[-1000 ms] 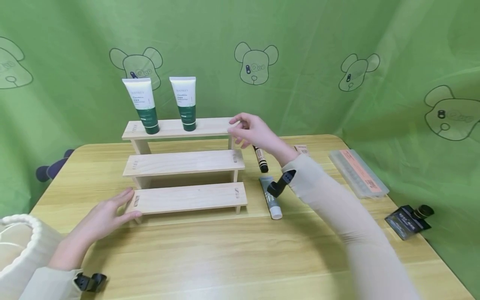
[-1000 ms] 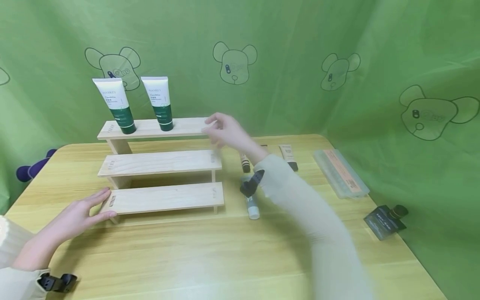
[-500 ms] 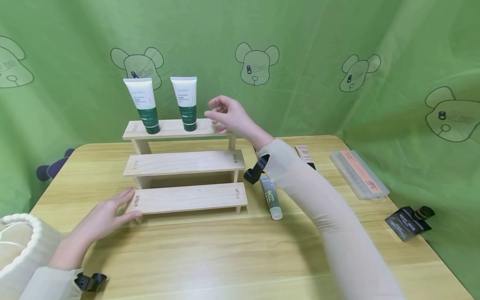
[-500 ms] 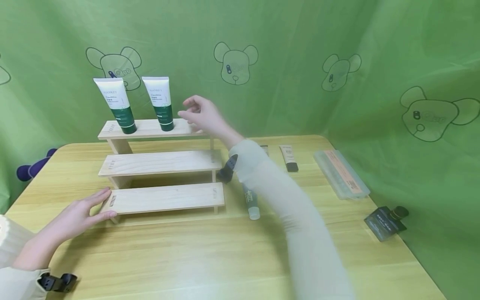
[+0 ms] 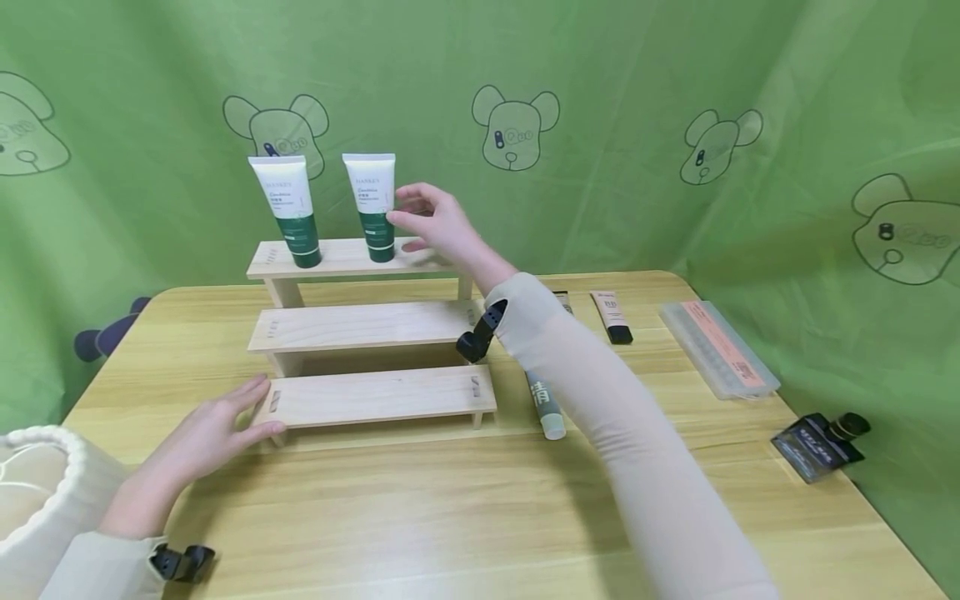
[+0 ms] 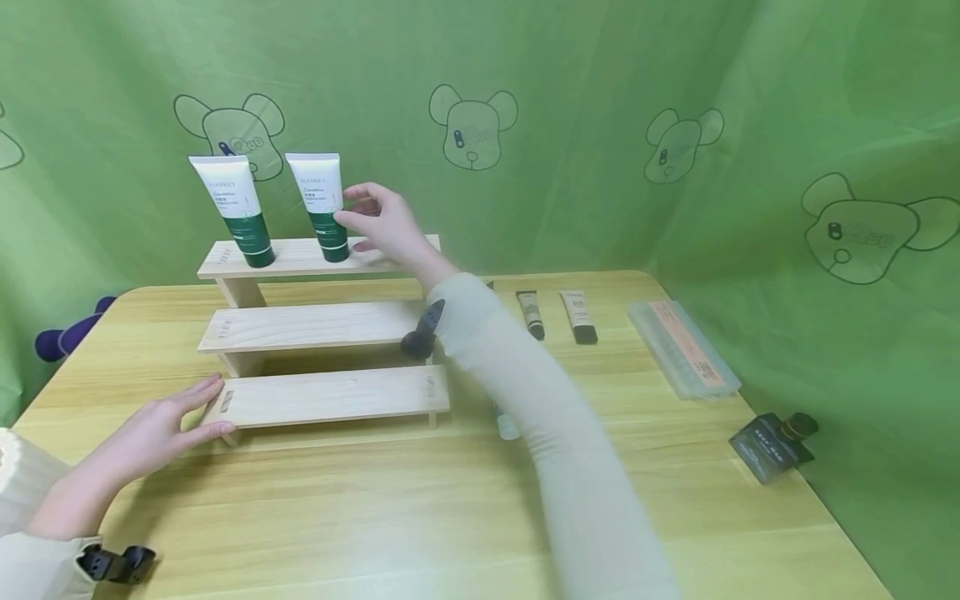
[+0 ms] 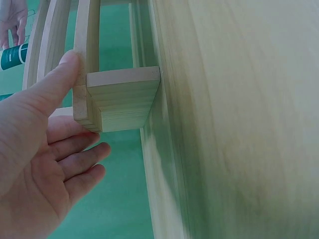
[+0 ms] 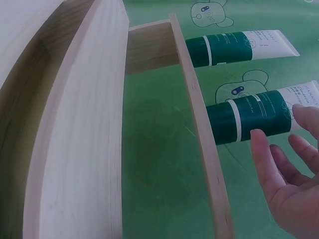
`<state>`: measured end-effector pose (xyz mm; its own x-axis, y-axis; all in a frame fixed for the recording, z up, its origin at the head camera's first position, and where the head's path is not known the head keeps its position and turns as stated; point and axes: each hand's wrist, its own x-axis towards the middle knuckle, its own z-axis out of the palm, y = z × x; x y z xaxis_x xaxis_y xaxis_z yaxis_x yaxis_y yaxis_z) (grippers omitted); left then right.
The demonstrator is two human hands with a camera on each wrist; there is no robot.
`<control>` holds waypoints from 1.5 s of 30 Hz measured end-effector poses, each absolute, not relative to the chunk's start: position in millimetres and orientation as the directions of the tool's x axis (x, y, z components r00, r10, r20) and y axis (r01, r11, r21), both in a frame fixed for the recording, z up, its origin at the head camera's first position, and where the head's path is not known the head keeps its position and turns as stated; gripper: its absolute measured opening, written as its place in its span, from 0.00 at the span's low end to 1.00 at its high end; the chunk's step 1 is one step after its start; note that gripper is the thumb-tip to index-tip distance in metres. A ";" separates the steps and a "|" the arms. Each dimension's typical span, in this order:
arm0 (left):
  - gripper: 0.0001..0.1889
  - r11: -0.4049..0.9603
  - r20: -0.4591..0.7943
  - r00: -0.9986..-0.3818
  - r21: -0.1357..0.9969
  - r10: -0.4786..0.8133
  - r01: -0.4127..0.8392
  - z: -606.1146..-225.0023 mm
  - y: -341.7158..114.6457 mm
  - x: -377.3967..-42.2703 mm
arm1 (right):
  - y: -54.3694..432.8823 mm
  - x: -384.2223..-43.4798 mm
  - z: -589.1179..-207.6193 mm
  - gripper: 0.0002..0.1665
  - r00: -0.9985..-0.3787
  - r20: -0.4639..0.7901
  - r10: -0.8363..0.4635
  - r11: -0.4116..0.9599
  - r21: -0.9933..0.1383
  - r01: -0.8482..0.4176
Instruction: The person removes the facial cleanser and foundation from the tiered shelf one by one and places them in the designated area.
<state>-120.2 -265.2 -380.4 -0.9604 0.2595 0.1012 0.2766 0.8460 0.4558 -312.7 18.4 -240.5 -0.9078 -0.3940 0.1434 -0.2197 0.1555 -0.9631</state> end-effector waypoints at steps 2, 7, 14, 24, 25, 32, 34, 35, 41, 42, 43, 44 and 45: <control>0.40 0.845 0.104 -0.960 0.456 0.260 0.278 -380.7 -265.4 -120.2 | 16.1 -312.8 -239.7 0.24 -0.915 0.129 -0.382 0.154 -0.967 -0.201; 0.40 0.846 0.107 -0.960 0.454 0.260 0.280 -381.5 -266.0 -120.3 | 12.2 -313.6 -239.3 0.21 -0.926 0.116 -0.360 0.131 -0.976 -0.174; 0.40 0.846 0.114 -0.958 0.450 0.262 0.285 -381.8 -266.1 -120.4 | 7.6 -316.0 -239.3 0.19 -0.930 0.122 -0.347 0.109 -0.980 -0.169; 0.40 0.847 0.108 -0.960 0.452 0.259 0.279 -380.5 -265.8 -119.9 | 6.5 -311.2 -237.8 0.19 -0.931 0.127 -0.341 0.061 -0.986 -0.157; 0.40 0.847 0.108 -0.960 0.452 0.259 0.280 -380.5 -265.7 -119.9 | 7.0 -310.3 -238.2 0.19 -0.931 0.130 -0.340 0.056 -0.986 -0.158; 0.40 0.846 0.105 -0.960 0.455 0.260 0.279 -380.3 -265.1 -120.0 | 19.3 -299.5 -243.0 0.18 -0.921 0.163 -0.355 0.025 -0.983 -0.183; 0.40 0.845 0.104 -0.959 0.456 0.262 0.280 -380.1 -264.7 -120.1 | 25.5 -293.5 -243.3 0.18 -0.916 0.175 -0.361 0.014 -0.981 -0.193; 0.40 0.844 0.103 -0.959 0.457 0.263 0.281 -380.0 -264.5 -120.3 | 29.1 -290.1 -243.2 0.19 -0.914 0.180 -0.363 0.011 -0.980 -0.197; 0.40 0.843 0.101 -0.960 0.460 0.261 0.278 -379.5 -264.7 -119.6 | 53.6 -272.6 -242.3 0.19 -0.913 0.188 -0.361 -0.052 -0.982 -0.181; 0.40 0.844 0.102 -0.960 0.459 0.259 0.277 -379.5 -264.9 -119.3 | 58.2 -270.5 -242.6 0.19 -0.916 0.185 -0.356 -0.062 -0.983 -0.175; 0.40 0.844 0.103 -0.960 0.459 0.260 0.277 -379.5 -264.8 -119.5 | 62.9 -268.3 -242.9 0.19 -0.919 0.183 -0.350 -0.068 -0.983 -0.170; 0.40 0.844 0.103 -0.960 0.459 0.259 0.277 -379.4 -264.8 -119.4 | 67.8 -266.7 -243.6 0.19 -0.922 0.180 -0.342 -0.069 -0.984 -0.166; 0.40 0.844 0.102 -0.960 0.459 0.259 0.277 -379.3 -264.7 -119.5 | 72.9 -265.1 -244.5 0.18 -0.925 0.179 -0.335 -0.070 -0.984 -0.165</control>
<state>-119.5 -264.7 -379.3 -0.9603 0.2595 0.1025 0.2771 0.8439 0.4594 -265.1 72.9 -244.5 -0.9252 -0.3346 0.1788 -0.1647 -0.0703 -0.9838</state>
